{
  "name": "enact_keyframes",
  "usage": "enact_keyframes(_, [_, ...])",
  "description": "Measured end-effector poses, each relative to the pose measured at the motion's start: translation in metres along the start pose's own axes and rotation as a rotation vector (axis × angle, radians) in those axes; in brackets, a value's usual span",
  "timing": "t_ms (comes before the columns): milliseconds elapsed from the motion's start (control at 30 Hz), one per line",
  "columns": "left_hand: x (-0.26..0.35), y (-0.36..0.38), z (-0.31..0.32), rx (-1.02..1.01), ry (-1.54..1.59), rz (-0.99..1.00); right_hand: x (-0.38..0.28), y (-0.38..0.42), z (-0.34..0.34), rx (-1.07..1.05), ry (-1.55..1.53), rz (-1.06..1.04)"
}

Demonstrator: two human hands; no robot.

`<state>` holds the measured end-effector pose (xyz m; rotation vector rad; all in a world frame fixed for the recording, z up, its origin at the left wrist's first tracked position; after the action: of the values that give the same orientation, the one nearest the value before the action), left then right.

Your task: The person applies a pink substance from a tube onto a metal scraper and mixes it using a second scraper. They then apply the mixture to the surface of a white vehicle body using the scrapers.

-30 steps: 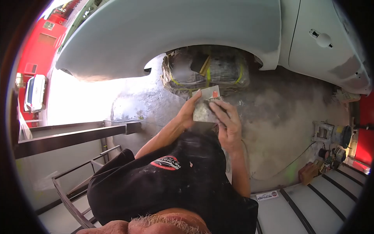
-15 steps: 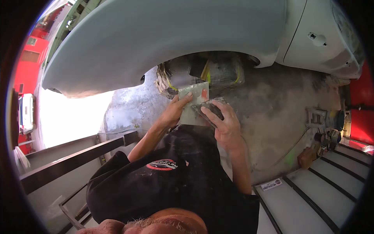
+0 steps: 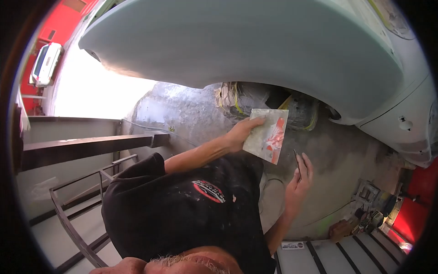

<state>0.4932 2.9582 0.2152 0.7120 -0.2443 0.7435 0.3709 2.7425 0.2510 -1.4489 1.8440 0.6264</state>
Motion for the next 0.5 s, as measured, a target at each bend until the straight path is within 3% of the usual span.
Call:
enact_keyframes(33, [0.009,0.004,0.012,-0.209,-0.149,0.220,0.024,-0.004,0.005,0.019,-0.243,0.138])
enact_keyframes(67, [0.011,0.000,0.013,-0.242,-0.579,0.292,0.023,-0.012,0.013,0.054,-0.530,0.219])
enact_keyframes(133, [0.024,0.017,0.049,-0.388,-1.011,1.160,0.023,-0.018,0.037,0.135,-1.110,0.416])
enact_keyframes(233, [0.000,0.025,0.057,-0.513,-1.587,1.108,0.059,-0.027,0.070,-0.055,-1.567,0.744])
enact_keyframes(333, [0.001,0.036,0.043,-0.339,-1.745,0.939,0.057,-0.038,0.074,-0.137,-1.483,0.771])
enact_keyframes(367, [0.006,0.038,0.034,-0.302,-1.660,0.807,0.064,-0.044,0.073,-0.144,-1.495,0.783])
enact_keyframes(467, [0.024,0.044,0.006,-0.215,-1.381,0.450,0.015,-0.071,0.048,-0.214,-1.723,0.375])
enact_keyframes(500, [0.004,0.021,-0.023,-0.051,-1.295,0.667,-0.017,-0.076,0.039,-0.148,-1.400,0.193])
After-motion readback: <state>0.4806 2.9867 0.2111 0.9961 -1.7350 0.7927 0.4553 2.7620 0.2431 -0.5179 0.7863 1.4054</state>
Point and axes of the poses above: each hand's wrist, its own y-axis away from the middle knuckle, its own z-axis out of the palm, x = y × z, the point moved 4 cm from there along -y, towards the middle knuckle, and after that the axes turned 5 degrees about y, right-handed, at the moved point
